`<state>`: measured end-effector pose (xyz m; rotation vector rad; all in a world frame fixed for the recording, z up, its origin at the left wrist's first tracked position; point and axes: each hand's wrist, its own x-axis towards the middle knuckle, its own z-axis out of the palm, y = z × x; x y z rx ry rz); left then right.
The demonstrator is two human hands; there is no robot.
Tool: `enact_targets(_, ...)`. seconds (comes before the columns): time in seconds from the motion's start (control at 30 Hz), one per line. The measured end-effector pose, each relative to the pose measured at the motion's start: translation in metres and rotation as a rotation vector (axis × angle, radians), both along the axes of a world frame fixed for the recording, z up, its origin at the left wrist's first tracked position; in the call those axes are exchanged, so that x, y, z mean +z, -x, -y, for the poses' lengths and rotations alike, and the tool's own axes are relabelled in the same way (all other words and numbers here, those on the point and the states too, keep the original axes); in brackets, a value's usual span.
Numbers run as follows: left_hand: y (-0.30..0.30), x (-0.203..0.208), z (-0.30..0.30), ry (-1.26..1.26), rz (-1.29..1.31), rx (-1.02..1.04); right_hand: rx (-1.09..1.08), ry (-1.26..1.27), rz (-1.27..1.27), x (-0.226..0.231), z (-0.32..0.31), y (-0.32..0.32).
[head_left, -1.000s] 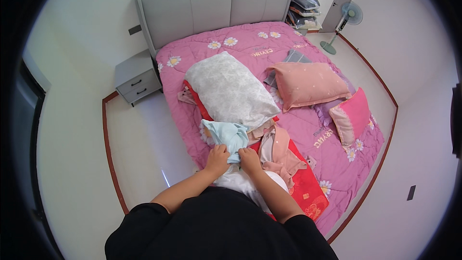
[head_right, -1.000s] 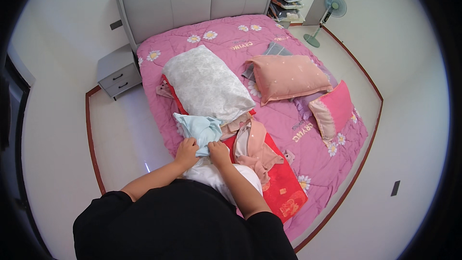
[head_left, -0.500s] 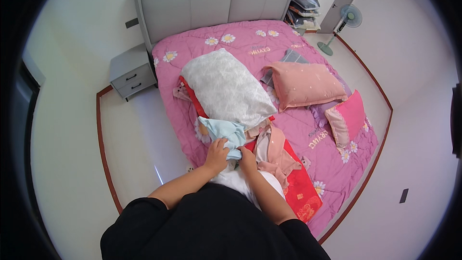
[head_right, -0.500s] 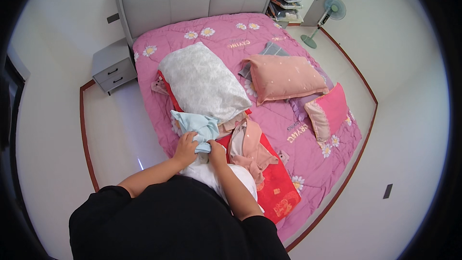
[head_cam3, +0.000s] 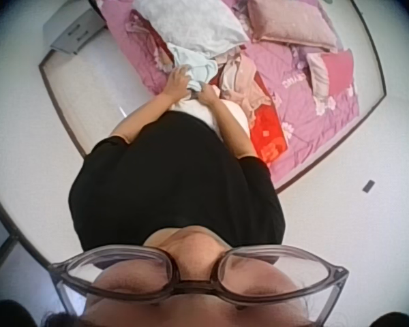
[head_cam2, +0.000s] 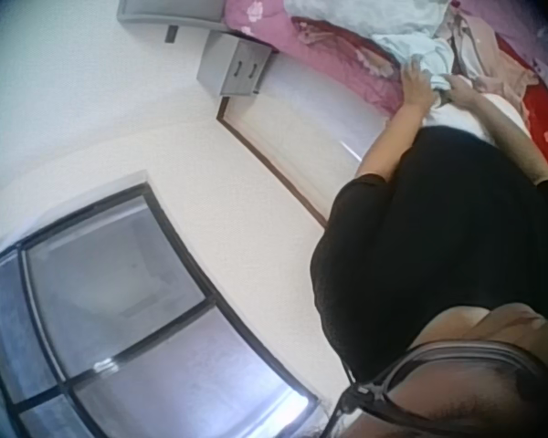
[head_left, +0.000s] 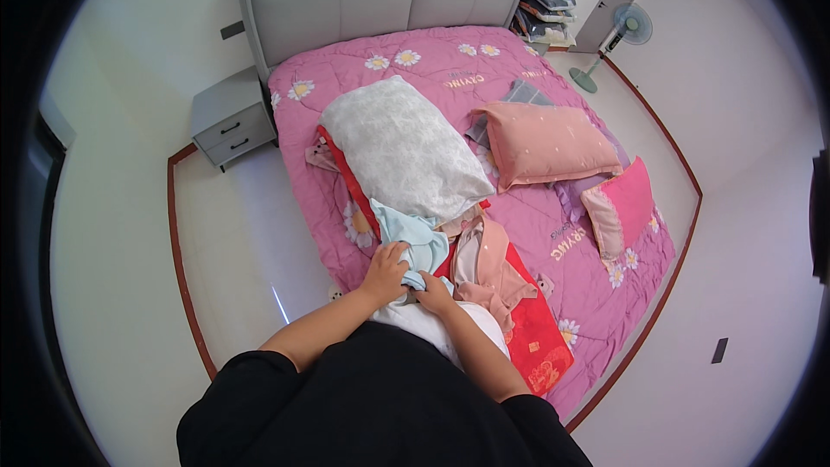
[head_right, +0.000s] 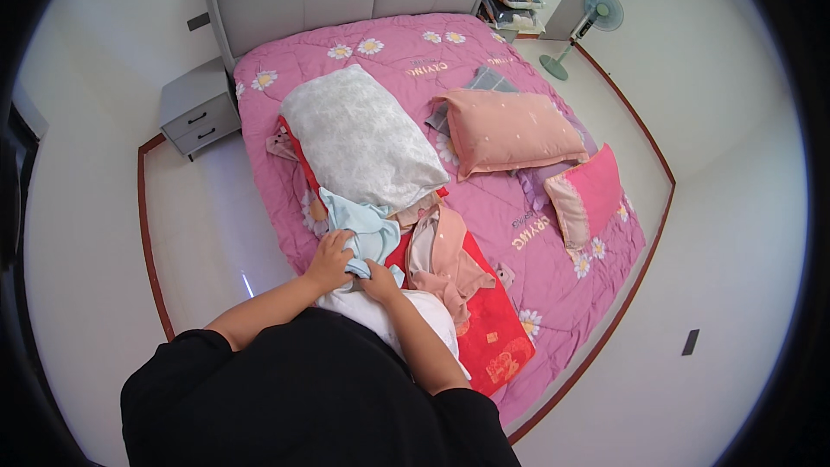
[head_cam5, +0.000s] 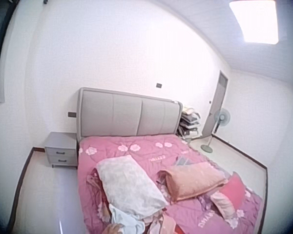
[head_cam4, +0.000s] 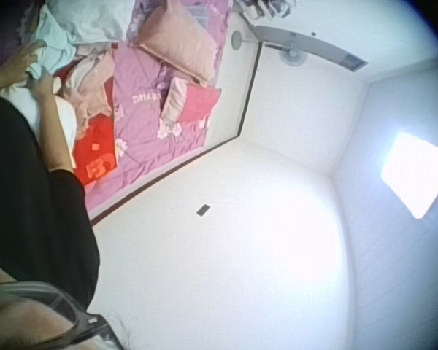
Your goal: The person puts a pillowcase onto a pillow by hand on a bed. The person gathers the pillowcase, inserts the pillow into the opening, and smooths the case over the pillow surface.
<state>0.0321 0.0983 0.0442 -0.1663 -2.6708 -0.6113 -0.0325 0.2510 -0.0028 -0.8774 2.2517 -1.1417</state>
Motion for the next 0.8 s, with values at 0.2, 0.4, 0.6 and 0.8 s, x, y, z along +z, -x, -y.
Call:
enact_targets(0.2,0.022,-0.018,-0.002,0.064,-0.097,0.079,0.088,-0.049,0.181,0.003,0.0,-0.002)
enact_targets(0.4,0.025,-0.02,-0.001,0.211,-0.009,0.156,0.188,-0.079,0.437,0.019,-0.003,-0.004)
enact_targets(0.6,0.018,-0.018,0.002,0.156,0.048,-0.01,0.155,-0.211,0.204,0.017,-0.007,0.0)
enact_targets(0.8,0.017,-0.021,0.0,-0.02,0.07,-0.115,-0.04,-0.135,-0.404,0.036,0.004,-0.006)
